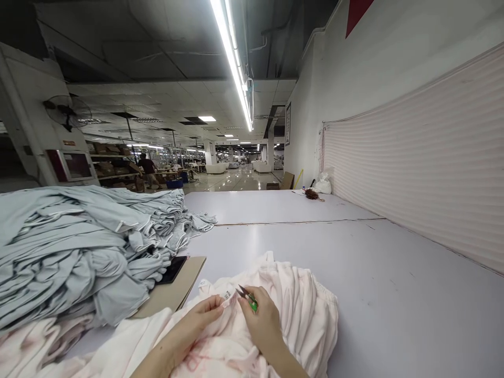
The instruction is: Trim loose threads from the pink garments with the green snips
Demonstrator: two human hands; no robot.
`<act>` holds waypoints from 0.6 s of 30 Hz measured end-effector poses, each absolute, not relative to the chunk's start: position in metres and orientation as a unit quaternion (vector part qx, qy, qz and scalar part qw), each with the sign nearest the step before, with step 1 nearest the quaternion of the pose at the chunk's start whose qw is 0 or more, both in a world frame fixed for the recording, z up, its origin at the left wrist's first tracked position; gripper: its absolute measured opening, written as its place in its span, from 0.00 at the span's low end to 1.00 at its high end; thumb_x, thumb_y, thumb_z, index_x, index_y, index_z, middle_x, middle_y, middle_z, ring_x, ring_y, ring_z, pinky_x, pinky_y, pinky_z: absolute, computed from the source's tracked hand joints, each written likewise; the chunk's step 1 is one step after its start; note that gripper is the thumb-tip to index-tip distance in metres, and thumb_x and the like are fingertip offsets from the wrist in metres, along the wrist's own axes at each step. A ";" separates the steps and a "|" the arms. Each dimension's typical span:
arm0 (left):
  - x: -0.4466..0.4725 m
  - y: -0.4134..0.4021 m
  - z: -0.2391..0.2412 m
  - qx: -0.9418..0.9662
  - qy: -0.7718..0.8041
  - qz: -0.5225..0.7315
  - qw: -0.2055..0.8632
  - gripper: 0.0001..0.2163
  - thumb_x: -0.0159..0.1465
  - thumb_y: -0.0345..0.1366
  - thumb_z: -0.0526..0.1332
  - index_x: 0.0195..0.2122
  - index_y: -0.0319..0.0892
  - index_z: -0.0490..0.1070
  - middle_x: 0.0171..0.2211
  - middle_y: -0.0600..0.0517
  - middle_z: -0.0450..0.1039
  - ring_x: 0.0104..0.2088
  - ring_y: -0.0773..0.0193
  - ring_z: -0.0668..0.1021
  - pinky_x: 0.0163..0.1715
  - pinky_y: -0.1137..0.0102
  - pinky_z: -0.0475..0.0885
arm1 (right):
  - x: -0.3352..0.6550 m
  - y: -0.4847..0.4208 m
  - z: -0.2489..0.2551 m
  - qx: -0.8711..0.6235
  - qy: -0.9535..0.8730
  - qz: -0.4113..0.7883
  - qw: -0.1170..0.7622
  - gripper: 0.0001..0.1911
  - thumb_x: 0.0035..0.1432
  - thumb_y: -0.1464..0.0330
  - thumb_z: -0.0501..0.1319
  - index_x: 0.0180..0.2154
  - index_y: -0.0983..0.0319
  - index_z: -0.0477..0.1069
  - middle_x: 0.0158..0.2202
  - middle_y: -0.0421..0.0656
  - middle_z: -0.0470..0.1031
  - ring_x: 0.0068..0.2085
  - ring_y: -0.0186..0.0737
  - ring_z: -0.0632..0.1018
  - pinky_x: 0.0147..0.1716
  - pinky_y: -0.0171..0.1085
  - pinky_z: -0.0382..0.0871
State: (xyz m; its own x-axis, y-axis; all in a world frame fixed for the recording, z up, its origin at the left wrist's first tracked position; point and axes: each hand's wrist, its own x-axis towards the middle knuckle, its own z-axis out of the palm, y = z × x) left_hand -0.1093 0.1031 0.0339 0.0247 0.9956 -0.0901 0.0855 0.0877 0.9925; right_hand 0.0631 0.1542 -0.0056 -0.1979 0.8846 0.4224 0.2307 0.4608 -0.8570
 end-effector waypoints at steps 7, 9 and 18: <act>-0.100 0.094 0.034 0.588 0.561 0.414 0.410 0.11 0.58 0.43 0.62 0.26 0.44 0.63 0.25 0.59 0.58 0.28 0.65 0.62 0.31 0.70 0.59 | 0.060 0.168 -0.014 -0.360 -0.668 0.462 0.460 0.08 0.51 0.71 0.60 0.34 0.59 0.75 0.28 0.38 0.74 0.31 0.41 0.74 0.34 0.36 0.65; -0.099 0.089 0.030 0.675 0.567 0.387 0.272 0.04 0.59 0.33 0.57 0.28 0.45 0.62 0.27 0.57 0.63 0.31 0.62 0.66 0.36 0.67 0.61 | 0.063 0.168 -0.017 -0.357 -0.650 0.477 0.472 0.07 0.52 0.69 0.59 0.34 0.60 0.74 0.30 0.39 0.74 0.32 0.40 0.74 0.34 0.35 0.65; -0.084 0.080 0.015 0.844 0.375 0.329 -0.194 0.15 0.58 0.17 0.49 0.27 0.44 0.66 0.26 0.55 0.73 0.27 0.63 0.71 0.35 0.67 0.65 | 0.071 0.162 -0.017 -0.371 -0.628 0.490 0.477 0.06 0.51 0.65 0.63 0.32 0.61 0.72 0.28 0.39 0.72 0.33 0.42 0.73 0.37 0.37 0.64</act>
State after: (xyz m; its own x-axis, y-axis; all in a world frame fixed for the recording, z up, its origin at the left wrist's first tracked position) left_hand -0.0838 0.0796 0.0151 0.5014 0.5056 0.7021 0.7616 -0.6430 -0.0808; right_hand 0.0712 0.1616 -0.0166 -0.2701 0.9338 0.2346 -0.0010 0.2434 -0.9699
